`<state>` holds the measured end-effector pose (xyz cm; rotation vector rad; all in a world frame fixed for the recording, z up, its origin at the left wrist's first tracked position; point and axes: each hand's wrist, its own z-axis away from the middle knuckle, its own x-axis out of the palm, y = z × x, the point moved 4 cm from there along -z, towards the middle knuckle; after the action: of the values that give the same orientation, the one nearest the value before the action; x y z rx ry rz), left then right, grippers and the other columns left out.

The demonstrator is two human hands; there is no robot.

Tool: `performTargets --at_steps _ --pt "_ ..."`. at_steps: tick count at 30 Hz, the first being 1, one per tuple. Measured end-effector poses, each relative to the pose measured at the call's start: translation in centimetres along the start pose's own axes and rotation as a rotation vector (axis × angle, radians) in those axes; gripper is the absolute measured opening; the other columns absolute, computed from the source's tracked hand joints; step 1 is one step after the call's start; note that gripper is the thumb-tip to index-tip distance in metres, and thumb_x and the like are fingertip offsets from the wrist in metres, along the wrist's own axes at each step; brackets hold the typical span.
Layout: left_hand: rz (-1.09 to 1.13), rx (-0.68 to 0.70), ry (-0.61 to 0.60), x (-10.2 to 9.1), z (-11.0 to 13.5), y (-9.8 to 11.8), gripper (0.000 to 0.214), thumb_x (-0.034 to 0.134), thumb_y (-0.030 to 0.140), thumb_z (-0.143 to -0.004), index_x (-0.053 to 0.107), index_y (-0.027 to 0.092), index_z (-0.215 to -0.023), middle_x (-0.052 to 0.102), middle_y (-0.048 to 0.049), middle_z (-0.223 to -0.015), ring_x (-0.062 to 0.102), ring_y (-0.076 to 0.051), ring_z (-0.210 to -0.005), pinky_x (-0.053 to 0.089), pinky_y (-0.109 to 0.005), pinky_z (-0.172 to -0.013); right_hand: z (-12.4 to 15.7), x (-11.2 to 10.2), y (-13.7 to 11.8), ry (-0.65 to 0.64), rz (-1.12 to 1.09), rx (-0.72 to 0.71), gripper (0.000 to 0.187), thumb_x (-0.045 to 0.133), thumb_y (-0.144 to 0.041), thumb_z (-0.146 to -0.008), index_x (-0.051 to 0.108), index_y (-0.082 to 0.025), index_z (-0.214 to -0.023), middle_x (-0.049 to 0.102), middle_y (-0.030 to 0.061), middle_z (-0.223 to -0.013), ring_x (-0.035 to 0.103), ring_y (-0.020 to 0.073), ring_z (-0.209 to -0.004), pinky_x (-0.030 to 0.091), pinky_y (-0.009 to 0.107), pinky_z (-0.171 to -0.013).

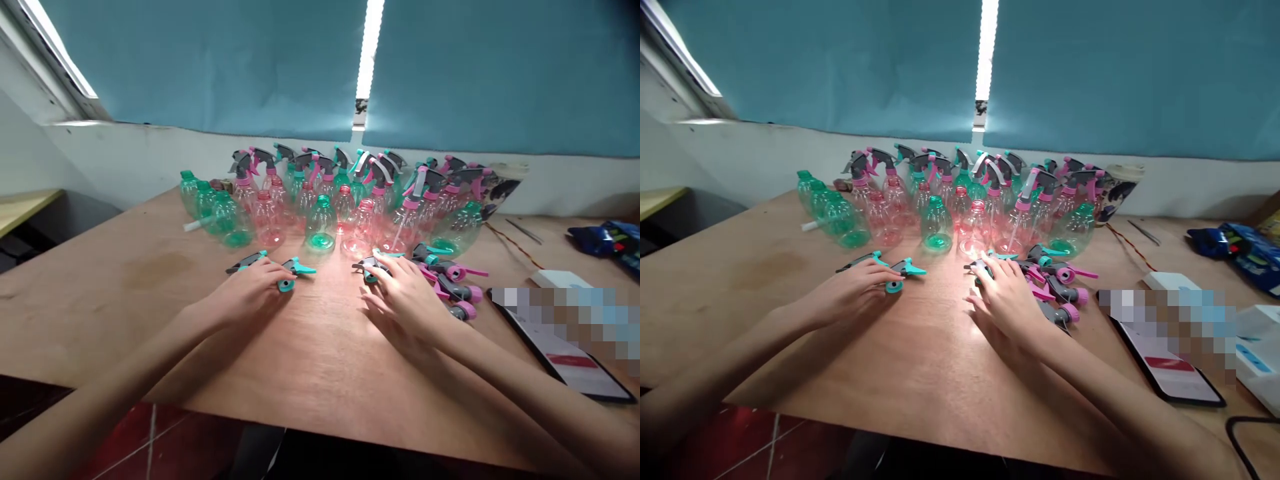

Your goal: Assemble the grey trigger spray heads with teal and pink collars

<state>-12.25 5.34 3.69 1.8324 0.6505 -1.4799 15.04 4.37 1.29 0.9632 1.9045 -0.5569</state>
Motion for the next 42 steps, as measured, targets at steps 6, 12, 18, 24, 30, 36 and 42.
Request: performTargets --at_steps 6,12,18,24,30,36,42 --pt "0.068 -0.027 -0.012 1.0 -0.7 1.0 0.035 0.05 0.017 -0.087 0.057 0.02 -0.122 0.057 -0.0094 -0.118 0.052 -0.024 -0.107 0.041 -0.035 -0.09 0.1 2.3 1.8 -0.122 0.035 0.047 0.06 0.051 -0.053 -0.087 0.051 -0.011 -0.13 0.052 0.022 -0.135 0.046 0.0349 -0.127 0.041 0.051 -0.1" --pt "0.077 0.008 -0.029 1.4 -1.4 0.6 0.043 0.046 0.011 -0.086 0.053 0.022 -0.127 0.059 -0.0072 -0.109 0.058 -0.021 -0.092 0.042 -0.028 -0.077 1.2 2.0 3.8 -0.252 0.097 0.082 0.06 0.046 -0.056 -0.089 0.055 -0.01 -0.127 0.046 0.0228 -0.14 0.042 0.0363 -0.131 0.037 0.05 -0.104" --pt "0.095 -0.04 -0.04 1.8 -3.0 3.0 0.029 0.054 0.024 -0.088 0.062 0.023 -0.116 0.06 -0.0047 -0.095 0.058 -0.02 -0.084 0.04 -0.027 -0.069 1.1 0.1 3.5 -0.266 -0.132 0.071 0.043 0.043 -0.048 -0.093 0.058 -0.016 -0.118 0.055 0.0166 -0.131 0.054 0.0315 -0.117 0.044 0.049 -0.096" --pt "0.432 -0.088 0.093 3.7 -4.3 7.6 0.02 0.06 0.027 -0.085 0.063 0.019 -0.103 0.059 -0.0009 -0.087 0.056 -0.014 -0.072 0.042 -0.024 -0.064 1.2 -1.9 1.5 -0.063 -0.468 0.154 0.02 0.052 -0.034 -0.091 0.059 -0.02 -0.104 0.067 0.0067 -0.101 0.063 0.0208 -0.092 0.05 0.036 -0.08" --pt "0.748 -0.142 0.151 5.9 -5.2 9.4 0.027 0.065 0.022 -0.083 0.06 0.02 -0.109 0.059 0.0055 -0.072 0.051 -0.009 -0.055 0.041 -0.02 -0.055 2.7 -0.9 -0.3 0.043 -0.661 0.132 0.018 0.054 -0.026 -0.09 0.057 -0.019 -0.107 0.059 -0.0004 -0.076 0.058 0.012 -0.065 0.046 0.023 -0.06" --pt "0.771 -0.114 0.184 6.5 -5.5 9.7 0.022 0.069 0.02 -0.08 0.062 0.018 -0.1 0.057 0.0056 -0.067 0.048 -0.009 -0.056 0.039 -0.019 -0.054 3.6 -0.4 -1.2 0.133 -0.507 0.018 0.02 0.055 -0.025 -0.09 0.06 -0.015 -0.106 0.054 -0.0029 -0.061 0.049 0.0104 -0.05 0.039 0.022 -0.049" --pt "0.731 -0.113 0.226 6.3 -5.5 9.6 0.024 0.071 0.014 -0.076 0.062 0.017 -0.098 0.057 0.0052 -0.07 0.046 -0.008 -0.055 0.038 -0.019 -0.052 3.9 -0.7 -2.1 0.17 -0.425 0.003 0.029 0.055 -0.028 -0.091 0.062 -0.007 -0.11 0.056 -0.0023 -0.057 0.05 0.0099 -0.046 0.04 0.022 -0.049"
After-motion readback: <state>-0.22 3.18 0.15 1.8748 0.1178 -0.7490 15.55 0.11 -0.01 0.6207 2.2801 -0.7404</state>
